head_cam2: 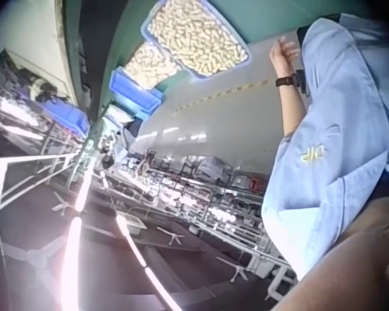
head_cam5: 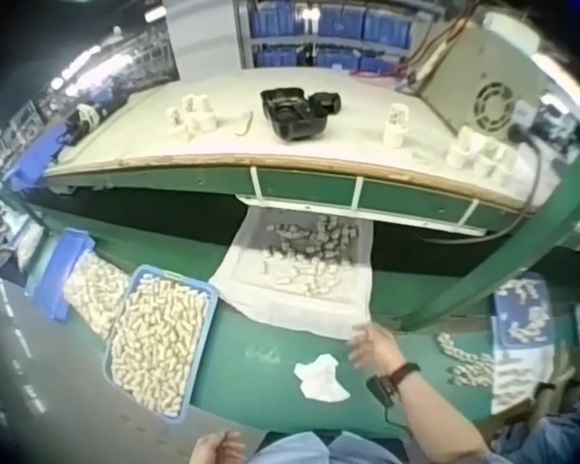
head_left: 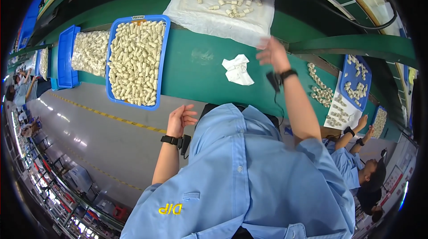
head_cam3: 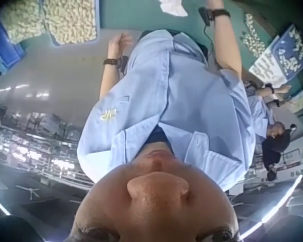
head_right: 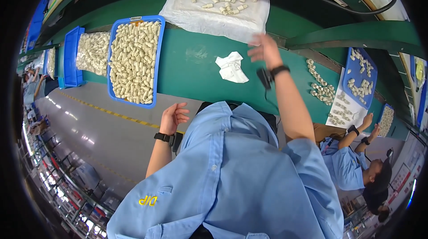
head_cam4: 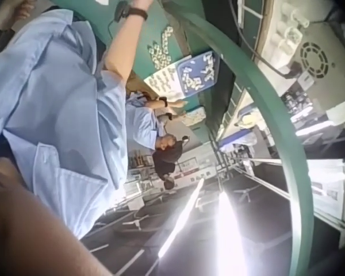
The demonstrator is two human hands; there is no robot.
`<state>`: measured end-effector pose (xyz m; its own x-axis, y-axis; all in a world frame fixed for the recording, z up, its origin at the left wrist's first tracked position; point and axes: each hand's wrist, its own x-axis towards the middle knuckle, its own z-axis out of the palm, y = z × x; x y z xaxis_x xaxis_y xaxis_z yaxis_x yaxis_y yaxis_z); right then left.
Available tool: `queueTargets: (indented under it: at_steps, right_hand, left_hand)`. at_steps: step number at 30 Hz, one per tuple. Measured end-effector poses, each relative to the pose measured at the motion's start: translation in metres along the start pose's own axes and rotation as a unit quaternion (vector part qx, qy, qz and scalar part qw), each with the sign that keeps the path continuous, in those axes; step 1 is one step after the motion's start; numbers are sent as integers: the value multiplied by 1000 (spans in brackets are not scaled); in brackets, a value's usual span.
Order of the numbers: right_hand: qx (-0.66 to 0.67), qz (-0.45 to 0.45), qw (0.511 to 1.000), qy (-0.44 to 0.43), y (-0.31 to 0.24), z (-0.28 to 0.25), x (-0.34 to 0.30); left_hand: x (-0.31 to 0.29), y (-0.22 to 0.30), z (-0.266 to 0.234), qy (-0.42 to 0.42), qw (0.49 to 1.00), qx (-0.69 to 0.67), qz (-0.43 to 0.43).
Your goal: The person picks up white plastic components from a green table and places them onto a white cloth. They then pick up the components from the cloth, inspect them, and place them back onto the table before moving a blue tray from a shelf.
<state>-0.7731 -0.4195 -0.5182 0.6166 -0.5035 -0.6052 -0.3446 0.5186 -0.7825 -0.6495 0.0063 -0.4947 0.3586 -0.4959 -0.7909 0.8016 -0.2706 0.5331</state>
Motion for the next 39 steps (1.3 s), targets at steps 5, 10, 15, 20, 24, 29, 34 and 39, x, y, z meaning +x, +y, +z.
queueTargets:
  at_steps: [5, 10, 15, 20, 24, 29, 34, 39]
  right_hand:
    - [-39, 108, 992, 45, 76, -42, -97]
    - [-15, 124, 984, 124, 110, -93, -149]
    - [-1, 108, 975, 192, 123, -136, -190]
    - [-72, 90, 954, 276, 129, -175, -226]
    - [-275, 9, 863, 423, 145, -220, -240]
    - [-481, -63, 735, 473, 134, -278, -235]
    - [-529, -89, 722, 436, 123, -312, -217]
    - [-557, -150, 725, 377, 124, -343, -199]
  left_hand:
    - [23, 17, 32, -30, 995, 85, -33]
    - [49, 41, 77, -57, 975, 212, -42]
    - [66, 50, 136, -120, 954, 274, -38]
    - [65, 30, 178, -147, 941, 305, -27]
    - [52, 7, 199, -151, 924, 349, -45]
    - [37, -10, 212, -129, 899, 414, -59]
    - [25, -7, 227, -82, 909, 408, -22]
    - [12, -14, 235, -57, 920, 388, -17]
